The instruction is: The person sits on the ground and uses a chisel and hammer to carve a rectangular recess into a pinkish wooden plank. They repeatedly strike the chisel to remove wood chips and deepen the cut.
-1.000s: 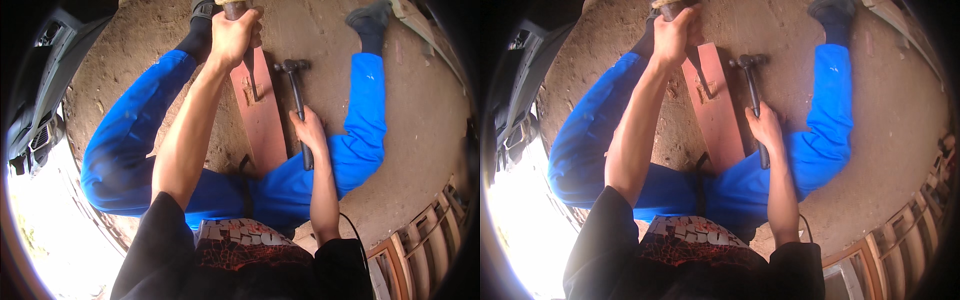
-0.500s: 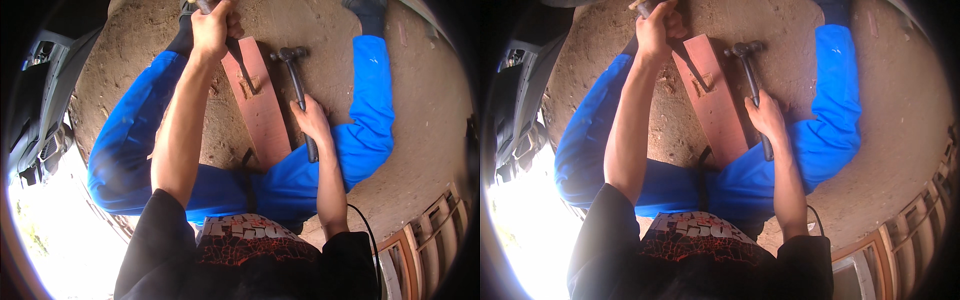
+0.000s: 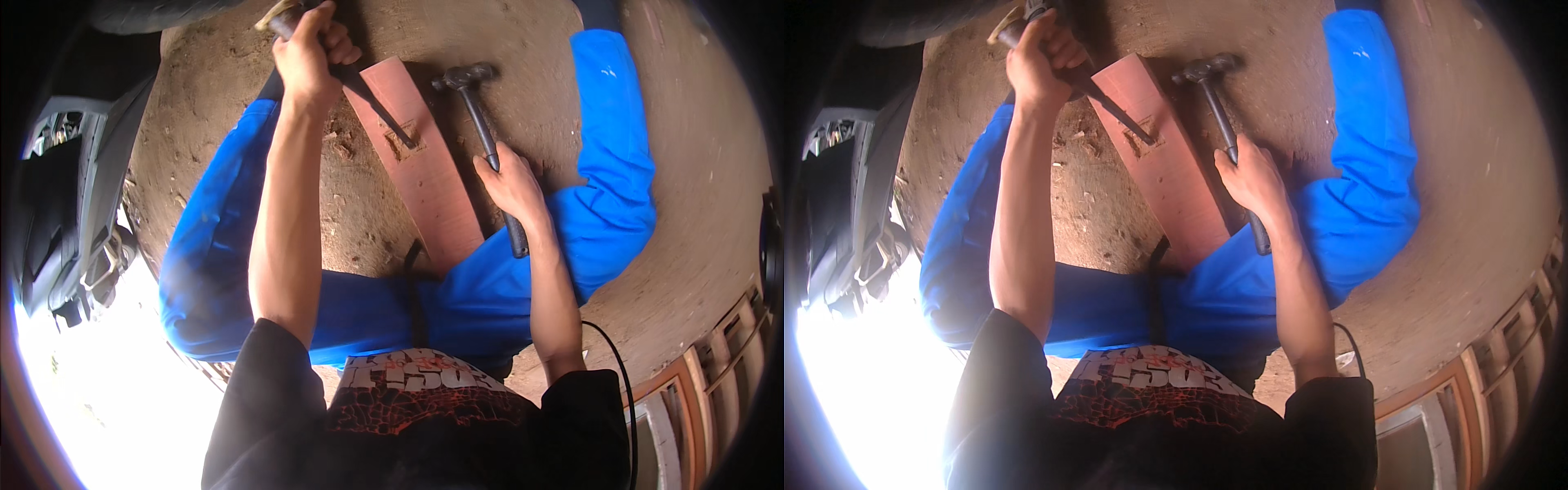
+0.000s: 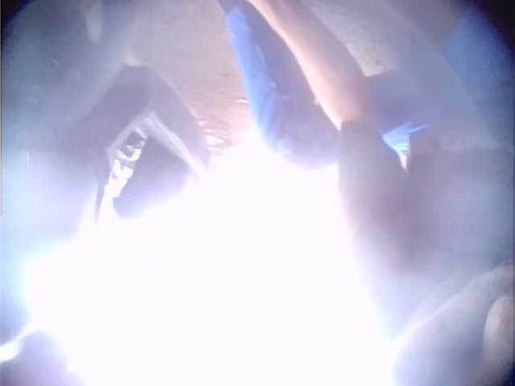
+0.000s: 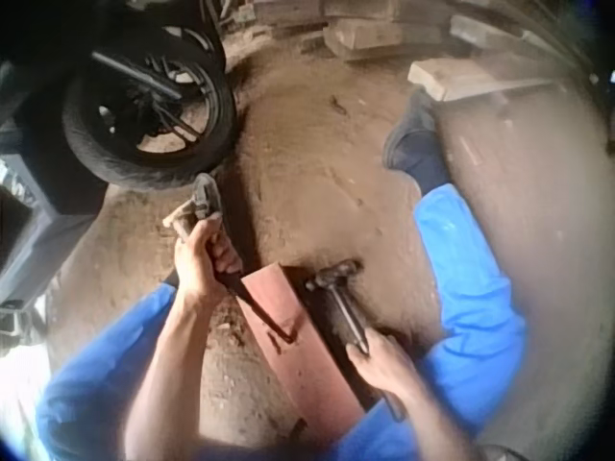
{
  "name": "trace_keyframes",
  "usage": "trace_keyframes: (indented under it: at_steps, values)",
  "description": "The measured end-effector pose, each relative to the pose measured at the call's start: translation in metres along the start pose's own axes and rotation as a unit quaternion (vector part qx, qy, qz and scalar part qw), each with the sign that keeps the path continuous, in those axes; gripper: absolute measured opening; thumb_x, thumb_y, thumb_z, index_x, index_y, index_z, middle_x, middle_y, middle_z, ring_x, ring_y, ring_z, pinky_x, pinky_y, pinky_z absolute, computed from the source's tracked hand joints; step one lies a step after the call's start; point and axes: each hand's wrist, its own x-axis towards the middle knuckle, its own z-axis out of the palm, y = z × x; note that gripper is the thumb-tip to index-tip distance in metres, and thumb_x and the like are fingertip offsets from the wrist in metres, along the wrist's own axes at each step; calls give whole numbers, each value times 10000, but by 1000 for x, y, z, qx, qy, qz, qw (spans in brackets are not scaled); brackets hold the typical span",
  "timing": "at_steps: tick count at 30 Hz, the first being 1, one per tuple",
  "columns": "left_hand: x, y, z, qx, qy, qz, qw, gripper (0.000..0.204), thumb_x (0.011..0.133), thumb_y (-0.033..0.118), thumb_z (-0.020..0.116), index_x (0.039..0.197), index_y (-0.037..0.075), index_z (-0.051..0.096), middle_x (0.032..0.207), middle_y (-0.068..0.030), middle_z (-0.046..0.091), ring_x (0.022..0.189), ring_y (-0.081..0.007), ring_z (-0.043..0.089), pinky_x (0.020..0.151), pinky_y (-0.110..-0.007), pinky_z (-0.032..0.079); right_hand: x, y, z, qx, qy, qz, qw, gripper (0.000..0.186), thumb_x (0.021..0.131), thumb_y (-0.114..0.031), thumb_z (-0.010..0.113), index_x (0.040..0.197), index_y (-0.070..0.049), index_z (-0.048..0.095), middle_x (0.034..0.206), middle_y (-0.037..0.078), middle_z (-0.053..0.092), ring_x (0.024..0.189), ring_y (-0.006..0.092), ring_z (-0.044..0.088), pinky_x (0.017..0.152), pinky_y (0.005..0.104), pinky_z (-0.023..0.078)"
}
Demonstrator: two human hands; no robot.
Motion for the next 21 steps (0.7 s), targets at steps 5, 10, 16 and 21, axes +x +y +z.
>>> trace_keyframes:
  at_steps: [5, 10, 16, 21]
  values:
    - [-5, 2, 4, 58, 21, 14, 998, 240, 922, 179, 589, 732, 125, 453, 607, 15, 378, 492, -108, 338, 498, -300, 313, 0, -3, -4, -6, -20, 27, 999, 354, 939, -288, 602, 966, 64, 568, 745, 283, 636, 770, 465, 656, 688, 541, 472]
    - [5, 11, -2, -2, -43, 46, 998, 255, 894, 173, 637, 707, 104, 477, 589, -15, 426, 469, -118, 365, 480, -305, 332, -2, -9, -6, 0, -24, 29, 999, 355, 939, -284, 601, 988, 66, 571, 704, 268, 629, 732, 459, 656, 665, 530, 479]
    - [-1, 4, 6, 46, -36, 12, 998, 265, 893, 186, 645, 718, 113, 460, 592, -12, 411, 476, -117, 361, 491, -308, 340, -2, 2, 1, 24, 3, 14, 1000, 305, 937, -275, 623, 961, 20, 546, 692, 242, 583, 667, 435, 603, 610, 505, 428]
    - [-2, 6, 7, 52, -33, 10, 998, 276, 892, 190, 649, 715, 125, 447, 581, -8, 394, 468, -114, 338, 483, -302, 329, 0, 7, 4, 23, 8, 1, 1000, 305, 934, -269, 626, 958, 25, 551, 701, 250, 591, 673, 432, 611, 610, 506, 428]
